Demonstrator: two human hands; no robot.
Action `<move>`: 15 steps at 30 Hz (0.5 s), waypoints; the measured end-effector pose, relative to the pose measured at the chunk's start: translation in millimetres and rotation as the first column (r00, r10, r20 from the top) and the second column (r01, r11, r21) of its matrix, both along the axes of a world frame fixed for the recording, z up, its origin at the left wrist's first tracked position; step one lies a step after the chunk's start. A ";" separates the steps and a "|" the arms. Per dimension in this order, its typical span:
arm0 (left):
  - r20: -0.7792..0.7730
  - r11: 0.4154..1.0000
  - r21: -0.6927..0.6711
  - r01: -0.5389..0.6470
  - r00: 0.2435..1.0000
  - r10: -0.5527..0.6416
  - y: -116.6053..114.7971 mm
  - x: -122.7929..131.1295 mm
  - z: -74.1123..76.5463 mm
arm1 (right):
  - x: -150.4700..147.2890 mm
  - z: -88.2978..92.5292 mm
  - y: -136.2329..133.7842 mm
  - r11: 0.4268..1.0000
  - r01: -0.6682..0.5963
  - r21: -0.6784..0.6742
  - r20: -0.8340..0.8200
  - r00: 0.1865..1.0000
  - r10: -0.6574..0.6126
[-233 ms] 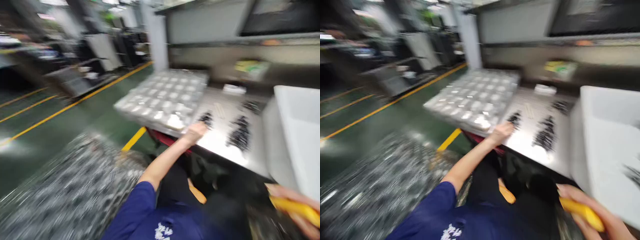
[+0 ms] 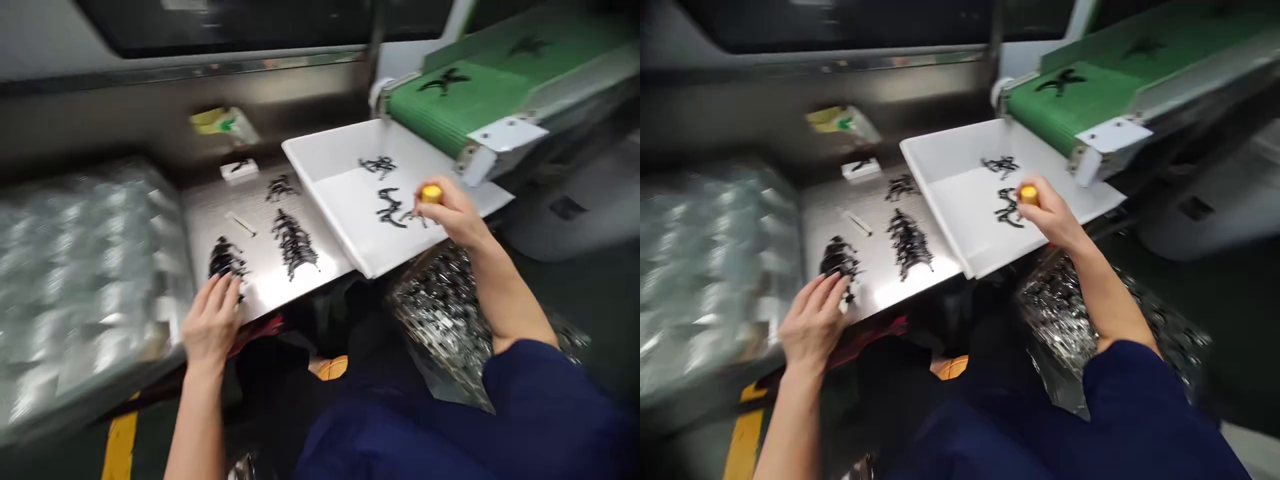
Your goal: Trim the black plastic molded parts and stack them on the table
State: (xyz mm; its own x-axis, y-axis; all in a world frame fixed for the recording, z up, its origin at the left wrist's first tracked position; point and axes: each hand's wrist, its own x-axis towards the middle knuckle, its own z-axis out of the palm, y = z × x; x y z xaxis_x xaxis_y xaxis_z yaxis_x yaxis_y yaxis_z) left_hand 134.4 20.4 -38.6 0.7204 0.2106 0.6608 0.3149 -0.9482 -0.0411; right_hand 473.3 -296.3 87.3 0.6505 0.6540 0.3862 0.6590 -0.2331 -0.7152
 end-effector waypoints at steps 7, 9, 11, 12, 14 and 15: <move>0.080 0.953 0.299 0.057 0.993 -0.084 -28.5 -0.3 19.2 | 109.5 -4.7 48.6 0.581 0.133 -0.803 0.243 0.963 0.116; 0.058 0.947 0.313 0.077 0.993 -0.100 -39.2 1.4 29.1 | 116.4 -8.7 64.6 0.519 0.167 -0.838 0.263 0.958 0.115; 0.039 0.947 0.310 0.082 0.994 -0.099 -45.8 -1.5 36.7 | 122.0 -10.0 75.5 0.506 0.221 -0.834 0.283 0.958 0.048; 0.031 0.948 0.306 0.083 0.995 -0.097 -47.7 -4.5 39.5 | 124.7 -9.4 78.4 0.500 0.228 -0.835 0.273 0.962 0.018; 0.020 0.952 0.295 0.088 0.995 -0.098 -49.3 -11.3 43.0 | 129.3 -6.6 77.9 0.466 0.208 -0.860 0.222 0.975 -0.026; 0.019 0.954 0.287 0.092 0.995 -0.101 -49.0 -14.1 43.7 | 130.4 -4.6 74.7 0.444 0.188 -0.876 0.191 0.981 -0.038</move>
State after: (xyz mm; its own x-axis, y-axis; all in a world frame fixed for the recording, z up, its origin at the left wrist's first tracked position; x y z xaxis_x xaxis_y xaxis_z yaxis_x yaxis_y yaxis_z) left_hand 120.3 -28.6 5.1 0.7048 -0.0596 0.7069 0.2284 -0.9243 -0.3056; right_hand 603.6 -221.6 82.7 0.7410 0.6112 -0.2781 0.6393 -0.7688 0.0136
